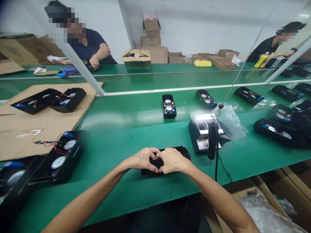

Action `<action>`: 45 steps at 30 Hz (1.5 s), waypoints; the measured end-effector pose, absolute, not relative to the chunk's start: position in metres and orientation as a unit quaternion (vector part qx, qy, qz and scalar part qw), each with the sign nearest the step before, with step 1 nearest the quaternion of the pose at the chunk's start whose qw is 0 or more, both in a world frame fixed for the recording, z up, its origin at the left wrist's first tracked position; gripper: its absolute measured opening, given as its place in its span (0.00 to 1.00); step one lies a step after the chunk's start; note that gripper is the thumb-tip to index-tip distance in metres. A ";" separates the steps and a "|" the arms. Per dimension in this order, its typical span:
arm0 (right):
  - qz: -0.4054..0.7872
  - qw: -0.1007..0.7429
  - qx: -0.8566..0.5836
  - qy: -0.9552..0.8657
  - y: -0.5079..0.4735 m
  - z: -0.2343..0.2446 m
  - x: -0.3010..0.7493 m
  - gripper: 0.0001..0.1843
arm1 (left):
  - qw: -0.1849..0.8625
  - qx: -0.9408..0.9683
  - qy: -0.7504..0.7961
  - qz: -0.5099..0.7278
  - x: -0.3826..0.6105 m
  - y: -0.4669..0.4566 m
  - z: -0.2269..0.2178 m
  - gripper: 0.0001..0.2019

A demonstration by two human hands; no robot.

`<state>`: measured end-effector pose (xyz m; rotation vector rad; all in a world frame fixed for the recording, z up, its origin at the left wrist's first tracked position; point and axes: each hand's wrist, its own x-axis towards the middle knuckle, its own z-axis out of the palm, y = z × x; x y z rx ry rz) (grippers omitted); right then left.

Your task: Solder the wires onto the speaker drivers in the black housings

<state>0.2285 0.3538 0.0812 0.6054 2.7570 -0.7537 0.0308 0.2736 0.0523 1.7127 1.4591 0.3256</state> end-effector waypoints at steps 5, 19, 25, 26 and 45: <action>-0.263 0.105 0.207 0.937 0.352 0.080 0.231 0.24 | 0.436 0.670 0.586 0.131 0.032 0.271 0.052 0.20; -0.219 0.104 0.186 0.952 0.346 0.077 0.235 0.25 | 0.437 0.677 0.571 0.154 0.031 0.269 0.047 0.19; -0.212 0.100 0.184 0.955 0.339 0.073 0.237 0.23 | 0.400 0.704 0.566 0.157 0.035 0.263 0.043 0.17; -0.207 0.099 0.181 0.956 0.338 0.071 0.238 0.23 | 0.390 0.709 0.566 0.156 0.036 0.261 0.042 0.16; -0.071 -0.508 0.562 0.649 0.371 0.039 0.357 0.35 | 0.059 0.808 0.547 0.212 0.066 0.193 -0.023 0.13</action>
